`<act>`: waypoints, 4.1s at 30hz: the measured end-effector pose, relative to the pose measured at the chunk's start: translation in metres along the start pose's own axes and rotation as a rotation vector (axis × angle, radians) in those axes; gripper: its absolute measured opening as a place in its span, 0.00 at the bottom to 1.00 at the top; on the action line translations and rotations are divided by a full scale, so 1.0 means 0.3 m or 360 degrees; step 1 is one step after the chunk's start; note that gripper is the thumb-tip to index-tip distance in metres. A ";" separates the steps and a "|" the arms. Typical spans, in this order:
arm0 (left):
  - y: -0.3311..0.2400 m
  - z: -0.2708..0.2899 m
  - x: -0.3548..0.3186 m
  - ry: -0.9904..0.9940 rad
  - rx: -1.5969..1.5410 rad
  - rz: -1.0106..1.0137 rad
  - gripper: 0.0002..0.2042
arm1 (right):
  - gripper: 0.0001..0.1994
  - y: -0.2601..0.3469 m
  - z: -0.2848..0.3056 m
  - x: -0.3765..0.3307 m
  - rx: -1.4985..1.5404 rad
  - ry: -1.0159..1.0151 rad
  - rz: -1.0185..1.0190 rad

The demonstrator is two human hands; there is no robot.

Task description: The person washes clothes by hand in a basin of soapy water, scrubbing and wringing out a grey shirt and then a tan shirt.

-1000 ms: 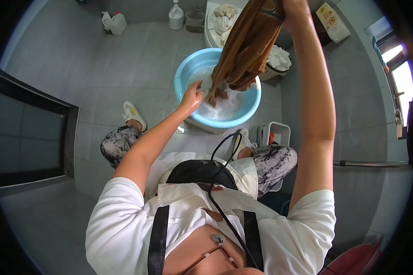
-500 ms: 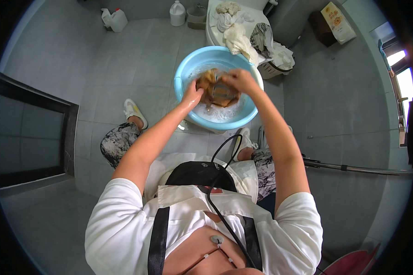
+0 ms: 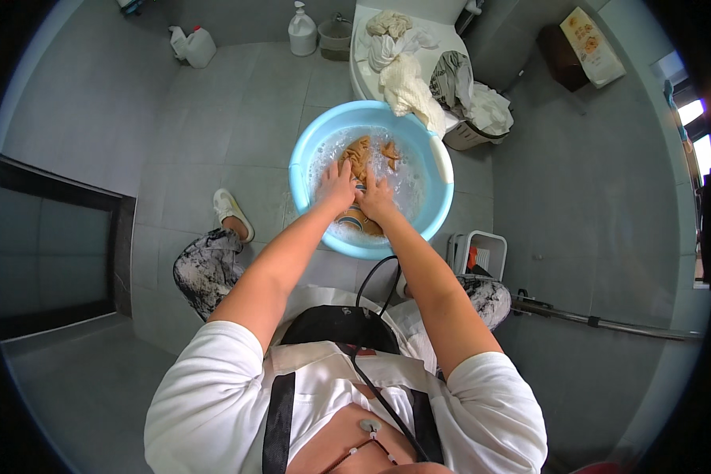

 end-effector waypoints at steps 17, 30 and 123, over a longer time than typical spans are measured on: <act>0.049 -0.208 0.083 0.0981 0.0604 0.0213 0.34 | 0.20 -0.205 -0.149 0.198 -0.0336 0.0931 0.0140; 0.125 -0.198 0.179 0.0461 -0.1556 0.0917 0.26 | 0.27 -0.280 0.131 0.346 0.0961 -0.0465 -0.0274; -0.308 0.369 -0.049 0.0357 -0.3288 0.0318 0.16 | 0.14 0.021 0.445 -0.150 0.1307 -0.0568 0.0543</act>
Point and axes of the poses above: each hand's wrist, its own x-axis towards the middle knuckle, its own z-axis out of the back of the hand, y = z × x, the point moved 8 cm from there along x, towards the middle knuckle, and after that the axes turned 1 degree about -y, right-handed, at the moved point
